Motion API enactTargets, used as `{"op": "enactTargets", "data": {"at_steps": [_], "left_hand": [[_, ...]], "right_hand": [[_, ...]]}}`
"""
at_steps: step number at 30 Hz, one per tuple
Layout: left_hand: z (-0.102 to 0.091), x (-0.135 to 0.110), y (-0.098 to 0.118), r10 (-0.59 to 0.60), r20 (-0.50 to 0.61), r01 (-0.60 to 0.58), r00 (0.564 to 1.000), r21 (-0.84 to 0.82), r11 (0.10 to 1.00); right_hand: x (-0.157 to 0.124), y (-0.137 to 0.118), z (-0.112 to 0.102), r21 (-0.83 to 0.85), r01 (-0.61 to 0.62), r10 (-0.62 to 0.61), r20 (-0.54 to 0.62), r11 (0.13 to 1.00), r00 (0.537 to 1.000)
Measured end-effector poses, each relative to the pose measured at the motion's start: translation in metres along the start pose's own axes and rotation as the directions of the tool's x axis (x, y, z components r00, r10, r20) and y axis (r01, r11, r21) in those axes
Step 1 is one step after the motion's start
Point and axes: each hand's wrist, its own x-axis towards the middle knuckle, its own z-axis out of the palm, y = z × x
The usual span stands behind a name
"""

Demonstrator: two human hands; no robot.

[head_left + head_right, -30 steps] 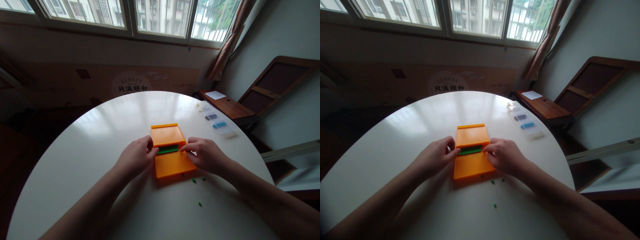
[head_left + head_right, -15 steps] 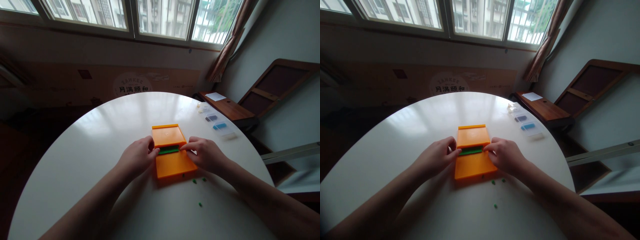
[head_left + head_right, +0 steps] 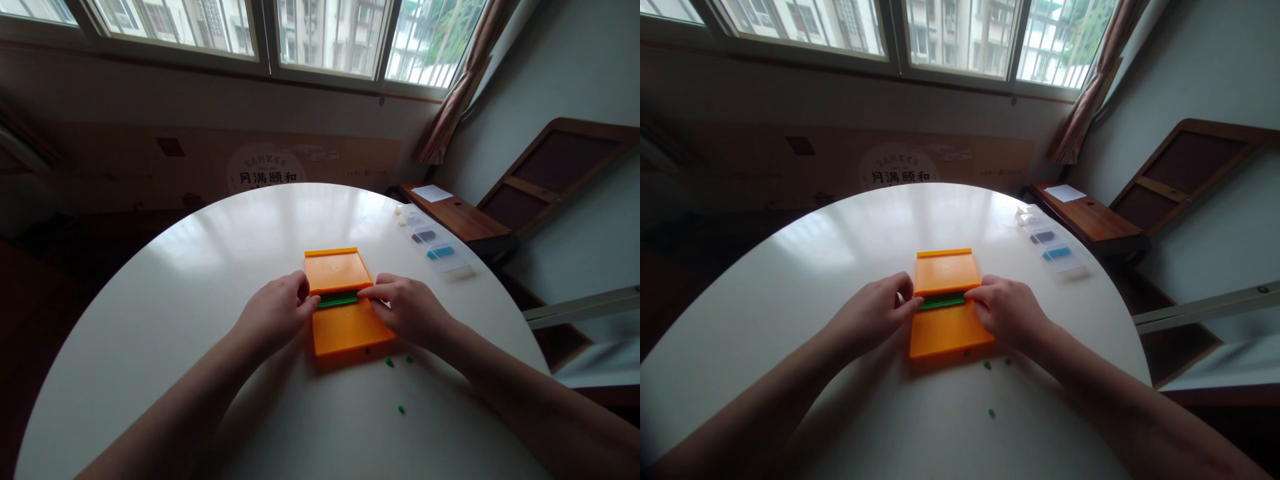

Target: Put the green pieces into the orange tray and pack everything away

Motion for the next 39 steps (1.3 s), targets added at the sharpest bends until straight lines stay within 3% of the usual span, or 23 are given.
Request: {"op": "enactTargets", "data": {"at_steps": [27, 32, 36, 39], "left_hand": [[0.000, 0.000, 0.000, 0.011, -0.012, -0.011, 1.000, 0.000, 1.000], [0.000, -0.001, -0.001, 0.001, -0.008, -0.001, 1.000, -0.002, 1.000], [-0.001, -0.001, -0.001, -0.001, -0.005, 0.001, 1.000, -0.004, 1.000], [-0.001, 0.000, 0.000, 0.002, -0.005, -0.002, 1.000, -0.005, 1.000]], "right_hand": [[0.001, 0.003, 0.002, 0.063, 0.007, -0.008, 0.005, 0.998, 1.000], [0.000, 0.006, 0.000, 0.099, 0.006, -0.001, -0.053, 0.995, 0.999], [-0.001, 0.014, -0.007, 0.131, 0.007, 0.007, -0.105, 0.991, 0.994], [-0.006, 0.022, -0.024, 0.155, 0.073, -0.057, -0.107, 0.985, 0.993]]}}
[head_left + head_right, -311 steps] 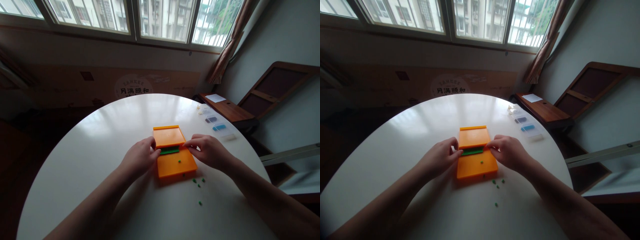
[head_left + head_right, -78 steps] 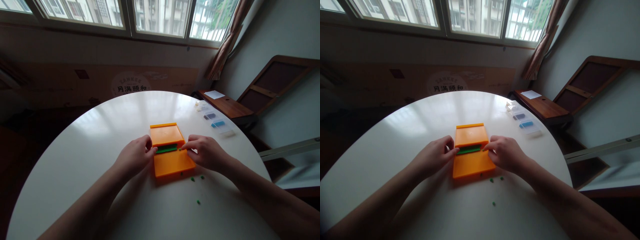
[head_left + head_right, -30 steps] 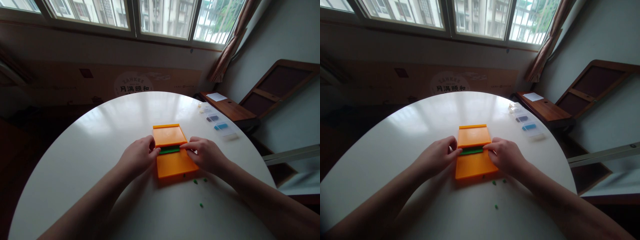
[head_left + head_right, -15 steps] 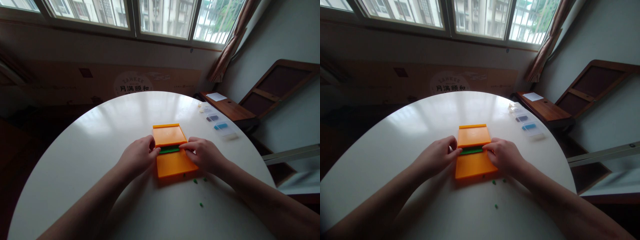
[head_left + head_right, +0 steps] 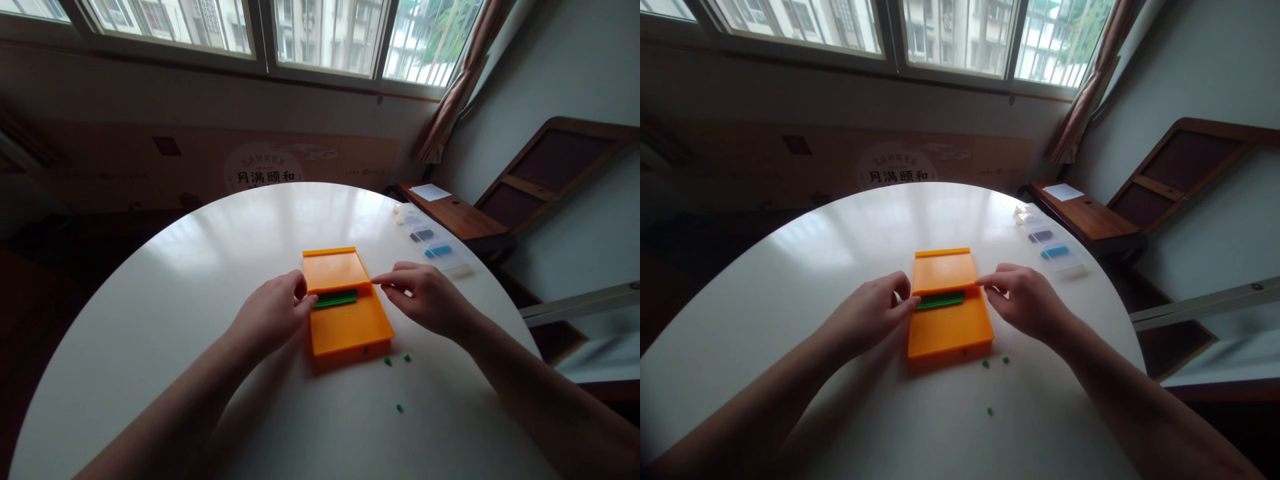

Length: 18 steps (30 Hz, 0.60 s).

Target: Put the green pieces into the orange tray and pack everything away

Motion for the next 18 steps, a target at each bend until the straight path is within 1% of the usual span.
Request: {"op": "enactTargets", "data": {"at_steps": [2, 4, 5, 7, 9, 10, 13, 18], "left_hand": [[0.000, 0.000, 0.000, 0.002, -0.004, -0.002, 1.000, -0.003, 1.000], [0.000, 0.000, -0.001, 0.003, -0.004, -0.003, 1.000, -0.004, 1.000], [0.000, 0.001, -0.001, 0.004, -0.002, -0.004, 1.000, -0.003, 1.000], [0.000, 0.001, -0.003, 0.005, -0.001, -0.005, 1.000, 0.001, 1.000], [0.001, 0.001, -0.004, 0.005, -0.005, -0.005, 1.000, 0.002, 1.000], [0.001, 0.001, -0.005, 0.005, -0.007, -0.005, 1.000, 0.002, 1.000], [0.002, 0.002, -0.006, 0.008, -0.005, -0.008, 1.000, 0.008, 1.000], [0.002, 0.002, -0.005, 0.003, -0.002, -0.003, 1.000, 0.011, 1.000]], "right_hand": [[-0.005, 0.001, -0.016, 0.008, 0.090, -0.090, 0.051, 0.996, 0.995], [-0.012, -0.001, -0.032, 0.011, 0.174, -0.174, 0.150, 0.985, 0.973], [-0.015, -0.002, -0.038, 0.022, 0.202, -0.202, 0.221, 0.979, 0.954], [-0.022, -0.007, -0.044, 0.039, 0.227, -0.225, 0.369, 0.973, 0.902], [-0.027, -0.010, -0.043, 0.020, 0.232, -0.215, 0.460, 0.972, 0.861], [-0.029, -0.011, -0.041, -0.001, 0.234, -0.204, 0.485, 0.972, 0.851], [-0.031, -0.011, -0.034, -0.056, 0.237, -0.175, 0.518, 0.970, 0.837], [-0.030, -0.011, -0.029, -0.073, 0.251, -0.177, 0.525, 0.965, 0.832]]}}
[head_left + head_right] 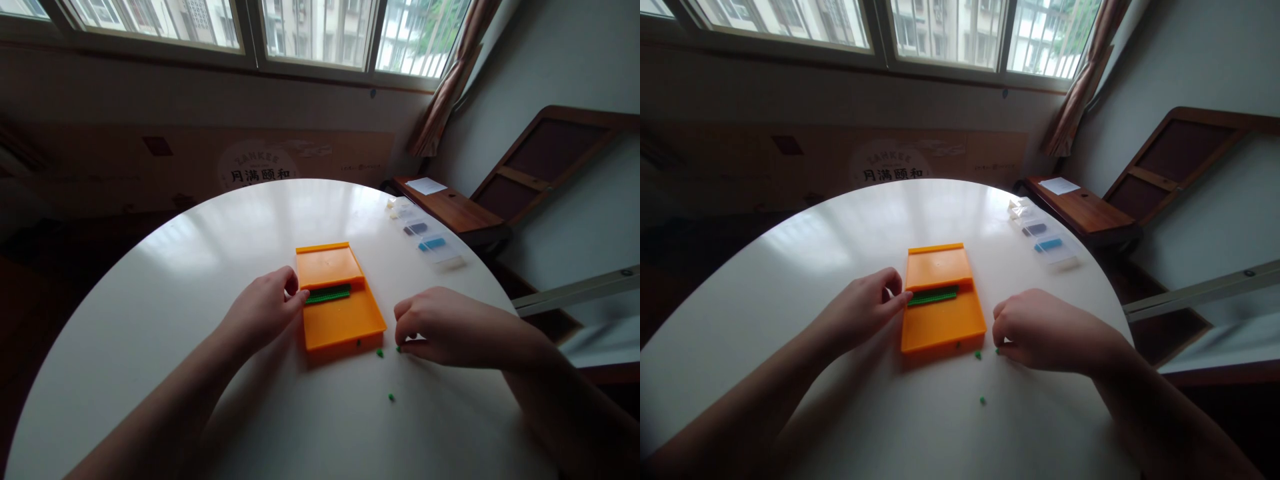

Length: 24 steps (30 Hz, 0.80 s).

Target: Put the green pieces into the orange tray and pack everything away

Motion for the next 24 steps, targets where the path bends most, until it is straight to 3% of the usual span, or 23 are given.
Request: {"op": "enactTargets", "data": {"at_steps": [6, 9, 13, 17, 24], "left_hand": [[-0.001, 0.000, 0.000, -0.006, 0.003, 0.006, 1.000, 0.001, 1.000], [-0.001, 0.000, 0.000, 0.003, 0.000, -0.003, 1.000, 0.004, 1.000], [-0.001, 0.000, 0.002, 0.000, 0.000, 0.000, 1.000, 0.010, 1.000], [-0.001, -0.001, 0.003, -0.001, -0.003, 0.001, 1.000, 0.024, 1.000], [-0.001, -0.001, 0.004, 0.013, -0.010, -0.013, 1.000, 0.040, 0.999]], "right_hand": [[0.002, -0.007, -0.001, 0.006, 0.015, -0.014, -0.018, 1.000, 1.000], [0.004, -0.007, -0.006, 0.095, 0.061, -0.056, -0.052, 0.994, 0.997], [0.011, -0.001, -0.009, 0.228, 0.085, -0.030, -0.233, 0.970, 0.972], [0.027, 0.004, -0.001, 0.234, -0.012, 0.105, -0.391, 0.972, 0.914], [0.057, -0.004, 0.011, 0.005, -0.206, 0.194, -0.358, 0.979, 0.913]]}}
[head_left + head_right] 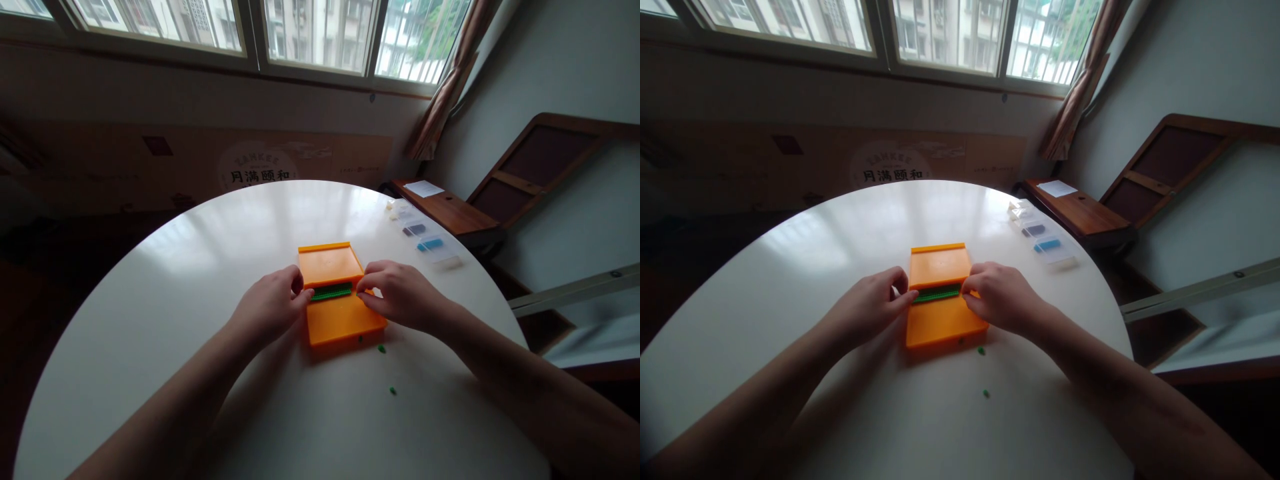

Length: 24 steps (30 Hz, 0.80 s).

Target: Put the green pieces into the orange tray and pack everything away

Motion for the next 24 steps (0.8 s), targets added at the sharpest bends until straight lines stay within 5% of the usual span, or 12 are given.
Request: {"op": "enactTargets", "data": {"at_steps": [24], "left_hand": [[0.000, -0.002, -0.001, 0.011, -0.013, -0.011, 1.000, -0.005, 1.000]], "right_hand": [[-0.010, 0.005, 0.013, -0.021, -0.082, 0.080, -0.076, 0.996, 0.994]]}}
